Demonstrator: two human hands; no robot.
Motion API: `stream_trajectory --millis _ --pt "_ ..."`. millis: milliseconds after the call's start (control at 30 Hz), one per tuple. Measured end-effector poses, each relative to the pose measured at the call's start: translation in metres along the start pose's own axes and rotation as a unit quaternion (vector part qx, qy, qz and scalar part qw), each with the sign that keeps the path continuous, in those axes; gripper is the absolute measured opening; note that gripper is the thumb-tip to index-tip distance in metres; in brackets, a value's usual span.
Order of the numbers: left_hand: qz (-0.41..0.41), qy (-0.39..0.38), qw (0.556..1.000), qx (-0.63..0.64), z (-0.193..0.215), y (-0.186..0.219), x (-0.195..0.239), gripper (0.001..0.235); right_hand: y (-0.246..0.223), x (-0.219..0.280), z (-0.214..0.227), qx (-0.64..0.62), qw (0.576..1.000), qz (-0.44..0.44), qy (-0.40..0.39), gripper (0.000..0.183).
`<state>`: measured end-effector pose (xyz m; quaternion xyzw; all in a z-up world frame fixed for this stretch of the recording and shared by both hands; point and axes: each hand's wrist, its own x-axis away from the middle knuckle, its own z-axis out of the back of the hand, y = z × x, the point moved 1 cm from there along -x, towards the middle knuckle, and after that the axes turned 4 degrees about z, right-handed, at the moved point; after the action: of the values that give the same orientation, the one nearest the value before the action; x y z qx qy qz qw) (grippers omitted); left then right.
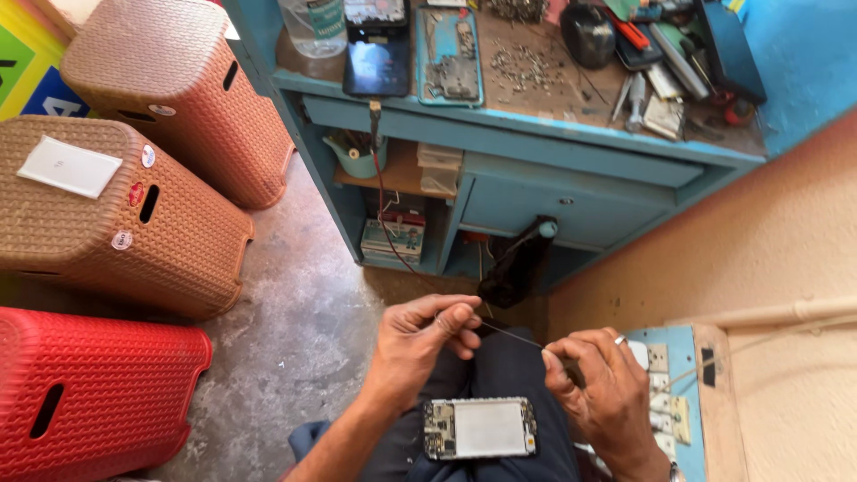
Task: The person disassembles and repairs a phone by hand, handling internal components such as the motherboard and battery while working at a desk.
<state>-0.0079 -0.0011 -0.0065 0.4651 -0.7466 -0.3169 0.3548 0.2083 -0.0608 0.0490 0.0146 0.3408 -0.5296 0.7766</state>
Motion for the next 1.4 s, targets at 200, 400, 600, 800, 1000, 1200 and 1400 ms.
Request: stream_trajectory --millis 200,400,600,800,1000,1200,1400 --pt "-0.027 -0.021 0.999 -0.001 0.005 -0.013 0.016 0.024 0.008 0.038 -0.002 -0.14 0.976 -0.155 0.058 0.013" --pt "-0.046 -0.062 0.997 0.009 0.004 -0.025 0.027 0.022 0.02 0.07 -0.027 -0.503 0.746 -0.435 0.028 0.038" --pt "-0.047 -0.09 0.995 -0.02 0.001 -0.028 0.038 0.022 0.035 0.089 -0.037 -0.537 0.716 -0.441 0.065 0.026" --pt "-0.066 -0.075 0.989 -0.107 0.01 -0.027 0.043 0.021 0.042 0.098 -0.034 -0.536 0.713 -0.442 0.096 0.023" --pt "-0.089 -0.019 0.954 -0.287 0.023 -0.028 0.053 0.013 0.039 0.106 -0.032 -0.5 0.721 -0.473 0.082 0.023" --pt "-0.098 -0.016 0.94 -0.327 0.031 -0.024 0.058 0.015 0.039 0.108 -0.034 -0.453 0.737 -0.494 0.086 0.018" --pt "0.057 -0.002 0.993 -0.101 0.04 -0.044 0.059 0.02 0.041 0.116 -0.041 -0.5 0.705 -0.497 0.08 0.017"
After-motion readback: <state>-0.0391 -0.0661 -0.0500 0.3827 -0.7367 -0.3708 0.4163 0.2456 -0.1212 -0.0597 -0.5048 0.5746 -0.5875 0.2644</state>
